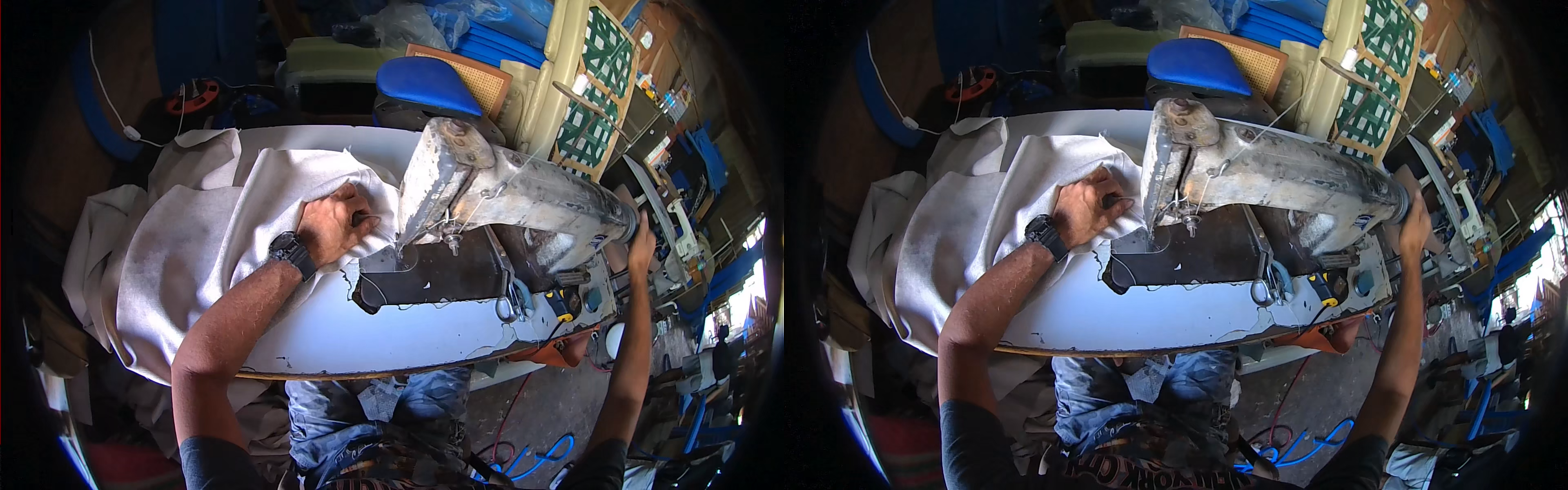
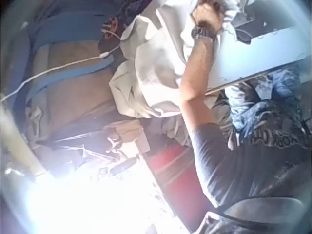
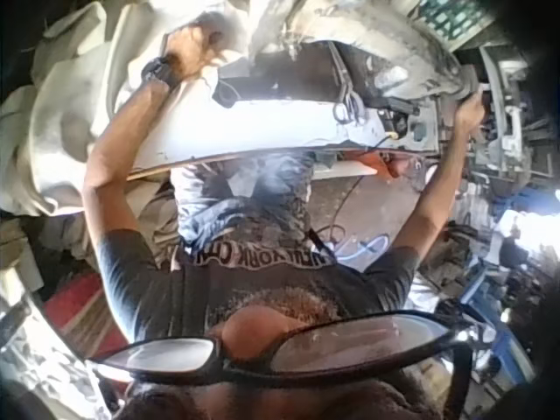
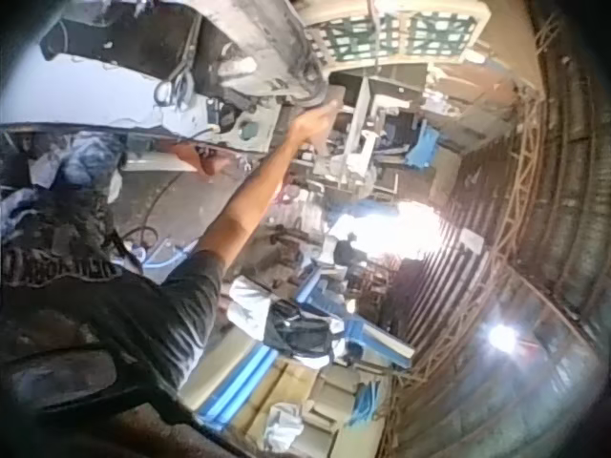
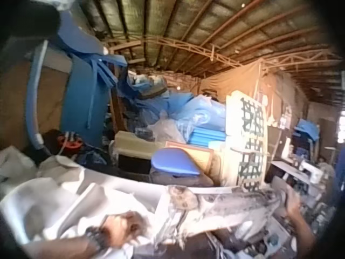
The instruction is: Sewing and trimming white fabric pieces using a sewing machine in a furniture workshop.
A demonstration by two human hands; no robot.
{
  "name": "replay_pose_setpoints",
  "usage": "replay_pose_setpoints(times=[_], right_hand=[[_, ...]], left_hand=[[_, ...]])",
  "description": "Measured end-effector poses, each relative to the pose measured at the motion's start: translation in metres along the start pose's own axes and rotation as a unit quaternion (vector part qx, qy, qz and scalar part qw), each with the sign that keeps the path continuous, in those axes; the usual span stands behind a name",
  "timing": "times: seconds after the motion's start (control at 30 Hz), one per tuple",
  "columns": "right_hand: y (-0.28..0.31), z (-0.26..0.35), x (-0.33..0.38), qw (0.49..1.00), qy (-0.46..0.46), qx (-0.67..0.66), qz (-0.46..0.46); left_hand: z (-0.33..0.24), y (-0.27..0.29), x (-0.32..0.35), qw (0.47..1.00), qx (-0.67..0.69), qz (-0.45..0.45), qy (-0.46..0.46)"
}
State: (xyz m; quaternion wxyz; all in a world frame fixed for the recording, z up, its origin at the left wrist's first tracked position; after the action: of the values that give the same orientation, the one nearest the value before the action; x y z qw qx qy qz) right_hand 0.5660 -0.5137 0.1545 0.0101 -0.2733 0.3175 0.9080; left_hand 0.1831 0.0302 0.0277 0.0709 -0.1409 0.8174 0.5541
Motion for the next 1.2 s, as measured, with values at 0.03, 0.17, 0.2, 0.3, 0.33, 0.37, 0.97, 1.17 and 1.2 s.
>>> replay_pose_setpoints(times=[0.03,0.17,0.2,0.3,0.33,0.37,0.97,1.17,1.2], right_hand=[[-0.004,0.021,-0.013,0.995,-0.030,0.091,0.033],[-0.009,-0.005,-0.054,0.986,-0.065,0.135,0.069],[-0.013,-0.022,-0.050,0.986,-0.064,0.136,0.067],[-0.012,-0.029,-0.008,0.999,0.030,-0.020,-0.023],[-0.025,-0.018,0.021,0.996,0.003,-0.083,-0.034],[-0.028,-0.014,0.040,0.988,-0.024,-0.143,-0.047],[-0.031,-0.012,0.024,0.986,0.035,-0.115,-0.114],[-0.008,-0.009,-0.015,0.989,0.124,0.082,-0.008],[-0.012,0.003,-0.022,0.991,0.043,0.124,0.009]], left_hand=[[0.001,0.001,0.001,1.000,0.004,-0.007,-0.003],[-0.003,0.002,-0.007,1.000,-0.016,-0.012,0.015],[-0.003,0.004,-0.008,0.999,-0.020,0.006,0.033],[0.004,0.008,-0.003,0.998,-0.033,0.007,0.056],[0.005,0.009,0.000,0.997,-0.043,-0.008,0.057],[0.007,0.008,0.002,0.997,-0.041,-0.007,0.059],[0.003,0.028,0.059,0.996,-0.034,-0.052,0.065],[0.000,0.030,0.066,0.994,-0.033,-0.054,0.084],[0.005,0.030,0.075,0.994,-0.015,-0.054,0.096]])
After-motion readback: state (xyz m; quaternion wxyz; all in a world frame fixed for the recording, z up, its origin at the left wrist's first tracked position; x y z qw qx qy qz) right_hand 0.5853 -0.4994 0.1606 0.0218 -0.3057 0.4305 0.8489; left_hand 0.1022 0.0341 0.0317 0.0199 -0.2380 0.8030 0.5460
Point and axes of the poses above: each hand's wrist, its own x-axis away from the middle knuckle, its own y-axis out of the back of the hand, z = x × y, the point moved 8 cm from there along -x, towards the middle knuckle, and after that the axes turned 9 degrees about z, right-handed, at the moved point
